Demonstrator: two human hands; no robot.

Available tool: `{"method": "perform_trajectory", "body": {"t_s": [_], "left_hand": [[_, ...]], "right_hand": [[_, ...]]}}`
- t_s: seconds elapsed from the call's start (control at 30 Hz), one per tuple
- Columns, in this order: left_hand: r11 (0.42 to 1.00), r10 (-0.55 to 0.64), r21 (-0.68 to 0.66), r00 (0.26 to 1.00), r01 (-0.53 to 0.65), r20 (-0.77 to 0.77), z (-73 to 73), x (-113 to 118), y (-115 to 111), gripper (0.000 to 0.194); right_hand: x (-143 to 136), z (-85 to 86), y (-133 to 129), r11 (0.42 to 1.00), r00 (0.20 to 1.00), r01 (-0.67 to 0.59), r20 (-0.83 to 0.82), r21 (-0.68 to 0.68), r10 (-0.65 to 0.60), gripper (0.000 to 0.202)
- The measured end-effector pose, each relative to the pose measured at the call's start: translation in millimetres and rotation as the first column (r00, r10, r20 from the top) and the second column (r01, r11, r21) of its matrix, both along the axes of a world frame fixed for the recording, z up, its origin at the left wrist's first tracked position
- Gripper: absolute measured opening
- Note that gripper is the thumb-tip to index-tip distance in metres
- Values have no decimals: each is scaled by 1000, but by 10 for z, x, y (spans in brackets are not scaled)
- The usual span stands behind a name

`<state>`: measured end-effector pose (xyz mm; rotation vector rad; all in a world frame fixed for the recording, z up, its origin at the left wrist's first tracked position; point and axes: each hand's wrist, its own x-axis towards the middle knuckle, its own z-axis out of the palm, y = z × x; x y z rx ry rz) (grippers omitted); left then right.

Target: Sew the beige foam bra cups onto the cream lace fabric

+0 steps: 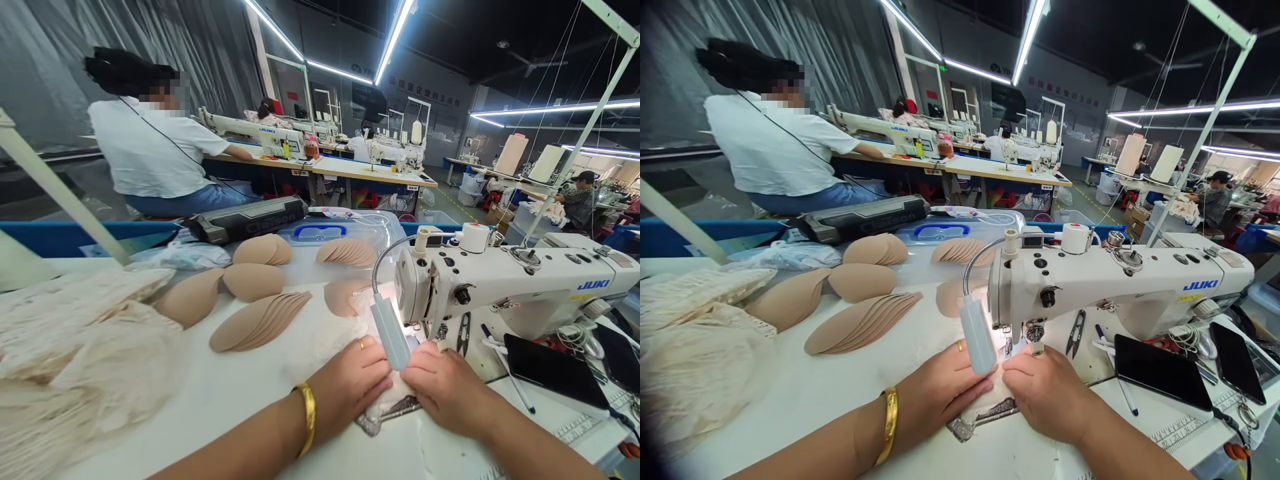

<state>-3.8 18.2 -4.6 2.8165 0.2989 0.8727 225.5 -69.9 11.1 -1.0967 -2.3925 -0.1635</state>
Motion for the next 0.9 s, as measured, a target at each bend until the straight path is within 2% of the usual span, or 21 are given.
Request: {"method": "perform_trajectory", "body": {"t_s": [0.27,0.47,0.7,0.77,0.9], "left_hand": [[994,-112,-19,994,111,-16,145,37,179,16],[992,-122,-37,992,123,25,70,71,256,13],[987,-159,-21,987,160,30,45,112,339,17],[989,-147,12,989,147,23,50,99,323,18],[984,-81,162,997,77,19,71,61,238,22]], "right_hand": [[17,-35,14,992,997,71,-12,-102,-72,28],[26,-26,21,984,996,77,-32,-158,-83,30],[41,-74,26,985,993,117,13,-129,-116,29],[49,-93,23,987,992,127,33,-94,-125,29],[61,-117,17,989,988,144,55,-41,-142,28]]}}
